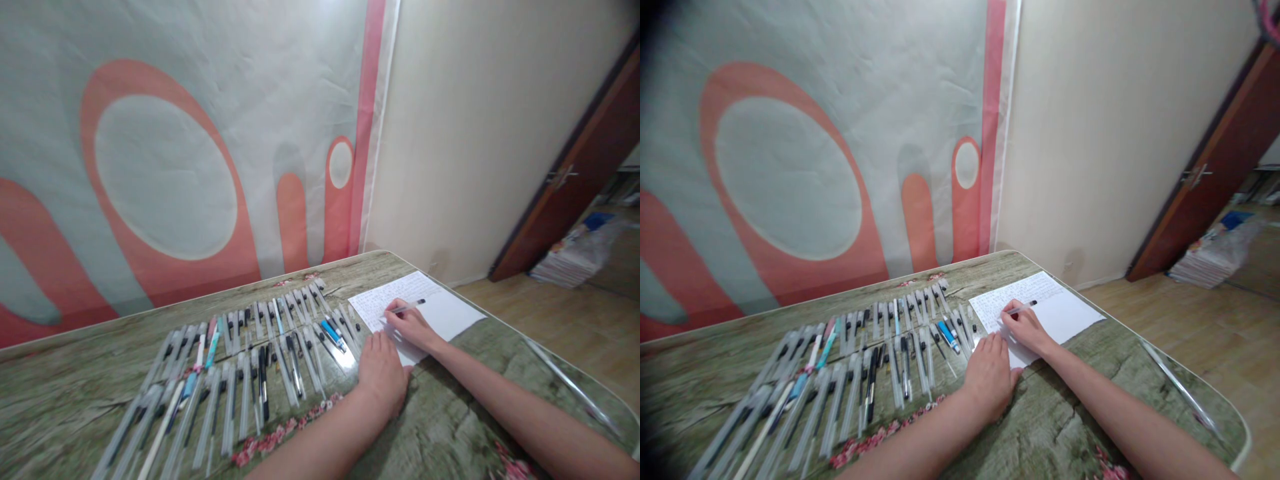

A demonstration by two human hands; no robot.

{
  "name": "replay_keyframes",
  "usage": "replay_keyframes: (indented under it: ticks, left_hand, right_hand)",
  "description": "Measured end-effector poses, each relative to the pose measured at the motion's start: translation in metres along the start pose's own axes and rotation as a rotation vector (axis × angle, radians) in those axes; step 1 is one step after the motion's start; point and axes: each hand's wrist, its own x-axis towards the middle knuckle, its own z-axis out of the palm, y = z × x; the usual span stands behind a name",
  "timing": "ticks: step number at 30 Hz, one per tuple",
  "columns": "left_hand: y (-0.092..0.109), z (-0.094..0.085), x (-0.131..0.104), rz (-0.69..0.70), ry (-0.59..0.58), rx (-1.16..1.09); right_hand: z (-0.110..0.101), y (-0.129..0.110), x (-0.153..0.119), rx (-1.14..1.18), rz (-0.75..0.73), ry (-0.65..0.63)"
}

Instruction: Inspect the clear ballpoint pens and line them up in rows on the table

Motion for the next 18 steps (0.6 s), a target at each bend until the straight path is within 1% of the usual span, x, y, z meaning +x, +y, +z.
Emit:
replay_keyframes:
  ticks: [4, 11, 14, 18]
  left_hand:
    - [0.0004, 0.0016, 0.0004, 0.005, 0.011, 0.001]
    - [0.0004, 0.0036, 0.0010, 0.000, 0.002, -0.005]
    - [0.0003, 0.0040, 0.0008, -0.003, 0.010, -0.006]
    - [0.0002, 0.0039, 0.0002, 0.003, 0.022, -0.001]
  right_hand:
    - [-0.0010, 0.0021, 0.0001, -0.024, -0.045, -0.030]
    - [-0.0019, 0.0051, -0.0008, -0.032, -0.035, -0.013]
    - [-0.0016, 0.0060, -0.0007, -0.039, -0.046, -0.027]
    - [-0.0013, 0.0069, -0.0005, -0.040, -0.030, -0.006]
